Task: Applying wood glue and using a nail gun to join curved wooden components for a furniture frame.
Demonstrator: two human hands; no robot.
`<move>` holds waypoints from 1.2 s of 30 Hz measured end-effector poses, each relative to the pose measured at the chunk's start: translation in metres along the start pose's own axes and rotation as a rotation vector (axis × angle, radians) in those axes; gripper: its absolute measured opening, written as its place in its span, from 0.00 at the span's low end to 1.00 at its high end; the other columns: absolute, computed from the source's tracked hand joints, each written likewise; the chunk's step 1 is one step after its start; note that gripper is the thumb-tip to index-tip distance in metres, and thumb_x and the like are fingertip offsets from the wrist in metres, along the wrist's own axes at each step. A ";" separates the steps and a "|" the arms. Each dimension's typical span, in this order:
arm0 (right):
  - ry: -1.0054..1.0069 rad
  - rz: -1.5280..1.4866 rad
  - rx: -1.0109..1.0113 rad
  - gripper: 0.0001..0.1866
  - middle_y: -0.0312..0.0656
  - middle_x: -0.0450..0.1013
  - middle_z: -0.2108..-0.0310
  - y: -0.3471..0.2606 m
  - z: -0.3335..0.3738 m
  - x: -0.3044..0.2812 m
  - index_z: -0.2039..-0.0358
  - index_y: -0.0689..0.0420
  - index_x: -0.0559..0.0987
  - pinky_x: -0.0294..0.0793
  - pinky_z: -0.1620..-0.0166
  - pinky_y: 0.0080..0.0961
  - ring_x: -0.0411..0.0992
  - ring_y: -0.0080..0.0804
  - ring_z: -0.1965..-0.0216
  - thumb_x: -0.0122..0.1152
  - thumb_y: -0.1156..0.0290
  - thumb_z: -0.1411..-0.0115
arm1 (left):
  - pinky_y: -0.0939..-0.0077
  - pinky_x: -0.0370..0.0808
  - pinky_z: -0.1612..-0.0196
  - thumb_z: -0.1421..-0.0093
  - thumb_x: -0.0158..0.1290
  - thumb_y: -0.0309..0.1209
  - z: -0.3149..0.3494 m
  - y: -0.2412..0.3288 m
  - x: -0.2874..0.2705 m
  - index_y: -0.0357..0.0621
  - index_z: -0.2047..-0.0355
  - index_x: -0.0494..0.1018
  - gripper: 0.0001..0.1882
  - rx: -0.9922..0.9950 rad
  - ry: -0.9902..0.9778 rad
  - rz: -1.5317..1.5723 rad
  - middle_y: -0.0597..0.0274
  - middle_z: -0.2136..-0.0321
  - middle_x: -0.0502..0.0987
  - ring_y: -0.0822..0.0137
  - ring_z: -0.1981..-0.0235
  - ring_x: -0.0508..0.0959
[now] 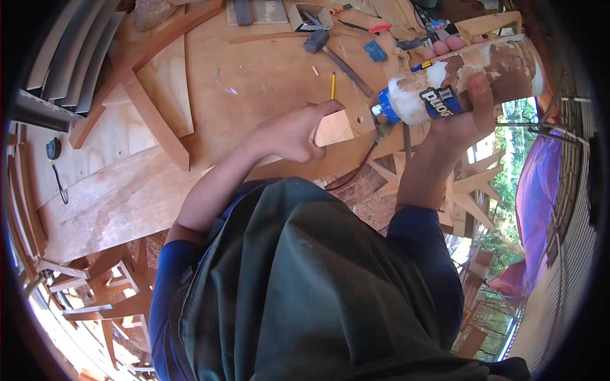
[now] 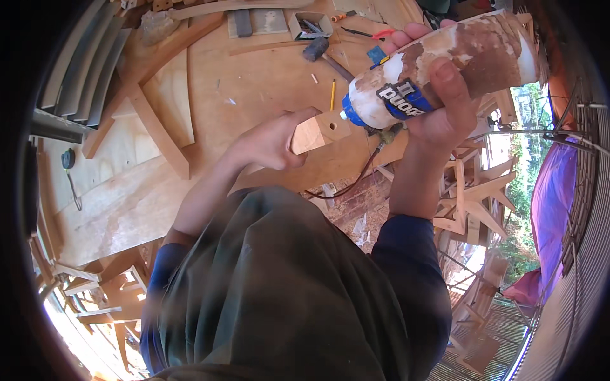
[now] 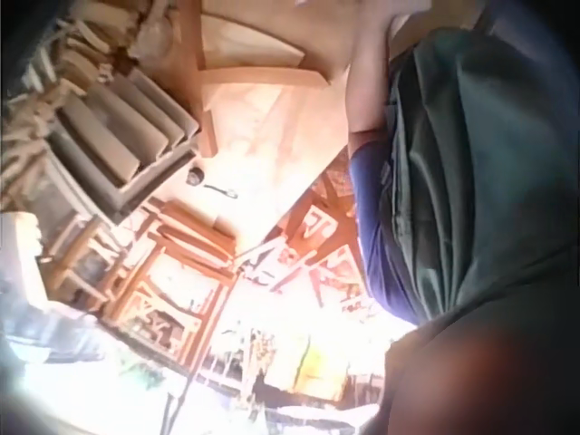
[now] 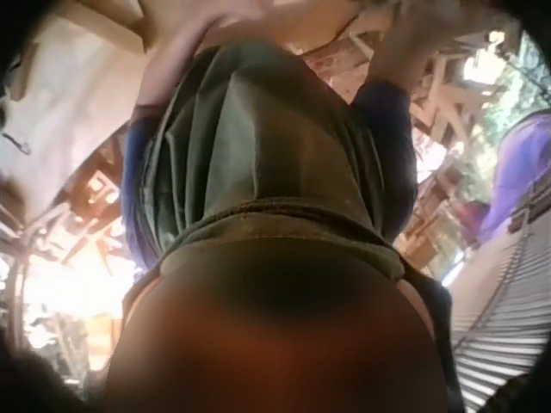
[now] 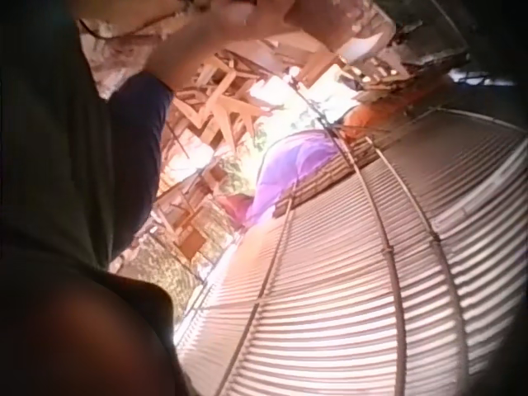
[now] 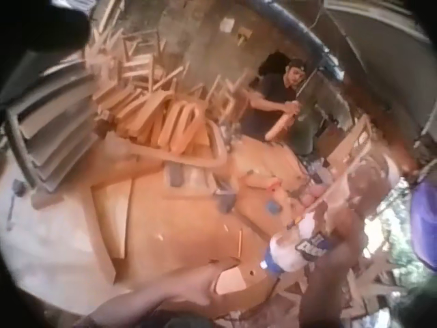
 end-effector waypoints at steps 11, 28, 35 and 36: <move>0.136 -0.102 0.032 0.36 0.55 0.72 0.50 -0.017 0.016 -0.020 0.37 0.63 0.64 0.72 0.42 0.52 0.74 0.49 0.50 0.64 0.59 0.41 | 0.58 0.75 0.64 0.57 0.58 0.23 -0.005 0.011 0.010 0.30 0.40 0.64 0.39 0.150 -0.019 0.020 0.39 0.71 0.77 0.47 0.68 0.80; 0.245 0.202 -0.010 0.32 0.56 0.74 0.49 -0.014 0.032 -0.020 0.39 0.63 0.67 0.74 0.42 0.53 0.76 0.49 0.50 0.62 0.60 0.39 | 0.54 0.77 0.59 0.55 0.57 0.24 -0.003 0.009 0.003 0.29 0.41 0.65 0.37 -0.009 -0.062 0.009 0.33 0.69 0.79 0.41 0.64 0.82; 0.158 0.141 -0.009 0.34 0.55 0.74 0.52 -0.008 0.028 -0.010 0.38 0.65 0.64 0.74 0.42 0.53 0.75 0.49 0.51 0.63 0.64 0.42 | 0.54 0.77 0.59 0.55 0.58 0.24 -0.003 0.010 0.001 0.29 0.41 0.65 0.38 0.028 -0.026 -0.012 0.34 0.69 0.80 0.41 0.64 0.82; 0.161 0.175 -0.021 0.34 0.56 0.74 0.52 -0.008 0.028 -0.009 0.38 0.65 0.64 0.74 0.43 0.53 0.76 0.49 0.51 0.63 0.64 0.42 | 0.54 0.77 0.60 0.55 0.58 0.24 -0.002 0.011 -0.001 0.29 0.41 0.65 0.38 0.041 -0.017 -0.011 0.34 0.69 0.80 0.41 0.64 0.82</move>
Point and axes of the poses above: each hand's wrist, its own z-axis away from the middle knuckle, its own x-axis out of the palm, y = z × x, the point moved 10 cm from there along -z, towards the middle knuckle
